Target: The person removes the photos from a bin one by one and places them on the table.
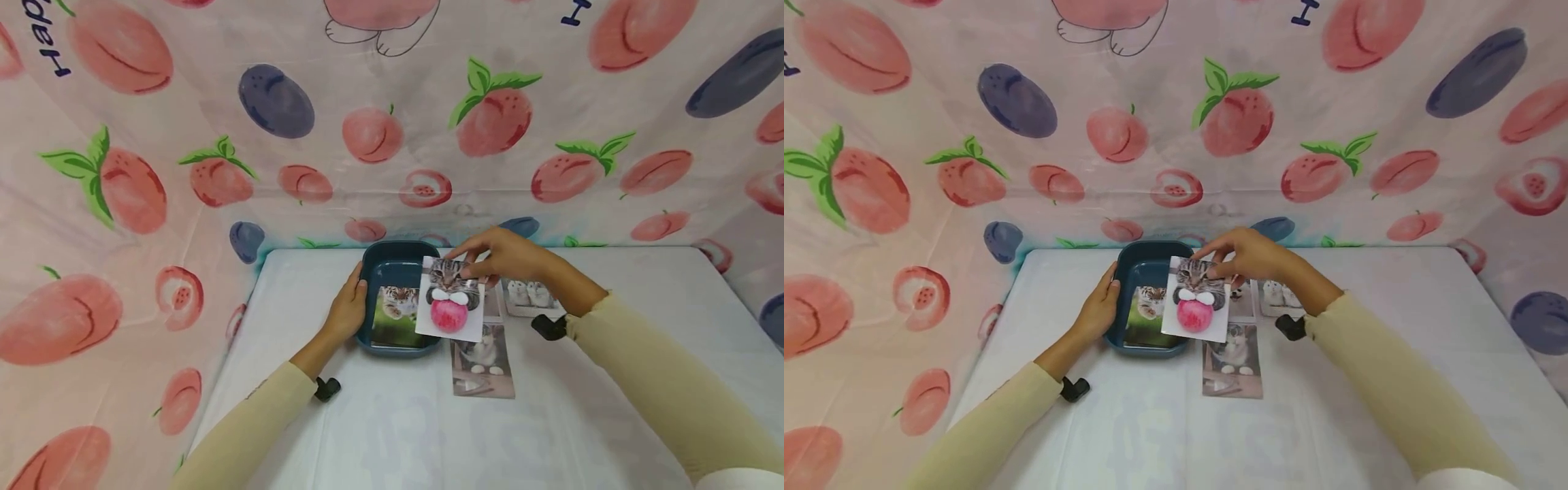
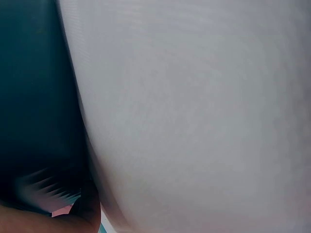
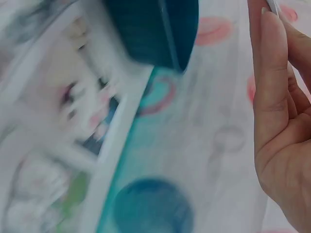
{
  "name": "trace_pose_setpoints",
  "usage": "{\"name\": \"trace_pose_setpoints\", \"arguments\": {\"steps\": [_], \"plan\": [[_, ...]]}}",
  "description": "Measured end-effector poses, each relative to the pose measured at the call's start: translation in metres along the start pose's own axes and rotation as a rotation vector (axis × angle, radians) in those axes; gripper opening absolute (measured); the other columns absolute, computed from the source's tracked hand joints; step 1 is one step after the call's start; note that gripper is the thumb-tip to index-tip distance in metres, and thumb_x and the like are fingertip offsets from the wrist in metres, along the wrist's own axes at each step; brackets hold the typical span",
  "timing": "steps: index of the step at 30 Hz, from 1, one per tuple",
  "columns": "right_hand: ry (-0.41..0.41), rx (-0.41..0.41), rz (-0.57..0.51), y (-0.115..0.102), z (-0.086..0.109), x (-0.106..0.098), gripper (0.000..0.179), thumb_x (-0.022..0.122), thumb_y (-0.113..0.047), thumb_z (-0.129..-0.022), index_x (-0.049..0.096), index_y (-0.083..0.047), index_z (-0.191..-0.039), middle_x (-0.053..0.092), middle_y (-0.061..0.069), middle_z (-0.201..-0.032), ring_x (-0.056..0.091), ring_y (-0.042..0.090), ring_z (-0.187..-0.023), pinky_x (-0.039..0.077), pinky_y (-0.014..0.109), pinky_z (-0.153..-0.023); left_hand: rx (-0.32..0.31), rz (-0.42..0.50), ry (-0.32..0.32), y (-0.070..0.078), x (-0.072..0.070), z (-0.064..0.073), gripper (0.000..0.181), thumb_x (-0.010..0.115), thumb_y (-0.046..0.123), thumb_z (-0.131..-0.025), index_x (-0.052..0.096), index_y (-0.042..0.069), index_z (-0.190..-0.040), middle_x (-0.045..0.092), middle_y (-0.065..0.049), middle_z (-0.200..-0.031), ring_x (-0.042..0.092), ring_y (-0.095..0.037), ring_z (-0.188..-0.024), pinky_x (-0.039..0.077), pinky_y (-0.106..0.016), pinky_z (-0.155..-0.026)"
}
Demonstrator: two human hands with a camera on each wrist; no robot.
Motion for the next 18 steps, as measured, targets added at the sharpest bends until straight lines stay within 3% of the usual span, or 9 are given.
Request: {"name": "trace_pose_setpoints", "arguments": {"steps": [5,11,18], "plan": [[0.031,0.054,-0.011,0.042,0.041,-0.005,0.04,0.079,-0.023,-0.091,0.071,-0.019,-0.131,0.068,0.013,-0.116,0.068,0.023,-0.066,0.063,0.041,-0.065,-0.001,-0.003,-0.004,0.002,0.0,0.0,0.054,0.032,0.031,-0.113,0.02,0.02,-0.165,0.029,-0.013,-0.167,0.026,-0.035,-0.155,0.023,-0.053,-0.126],[0.026,0.137,-0.074,0.086,0.081,-0.007,0.044,0.08,-0.024,-0.089,0.07,-0.006,-0.128,0.068,0.011,-0.086,0.063,0.018,-0.059,0.062,0.041,-0.062,0.002,-0.003,-0.002,0.002,0.0,0.0,0.054,0.032,0.031,-0.113,0.02,0.02,-0.165,0.031,-0.014,-0.167,0.027,-0.036,-0.155,0.023,-0.054,-0.126],[0.018,0.181,-0.083,0.127,0.112,-0.002,0.042,0.08,-0.024,-0.089,0.072,-0.005,-0.126,0.069,0.011,-0.084,0.061,0.018,-0.056,0.059,0.038,-0.057,-0.004,0.003,0.003,0.0,0.001,0.0,0.054,0.033,0.031,-0.113,0.022,0.021,-0.165,0.031,-0.013,-0.167,0.027,-0.034,-0.155,0.022,-0.053,-0.127]]}}
Point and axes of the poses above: each hand's wrist, its own z-axis away from the middle knuckle, its own x-axis out of the palm, y = z × x, the point moved 1 cm from there along -z, towards the middle knuckle
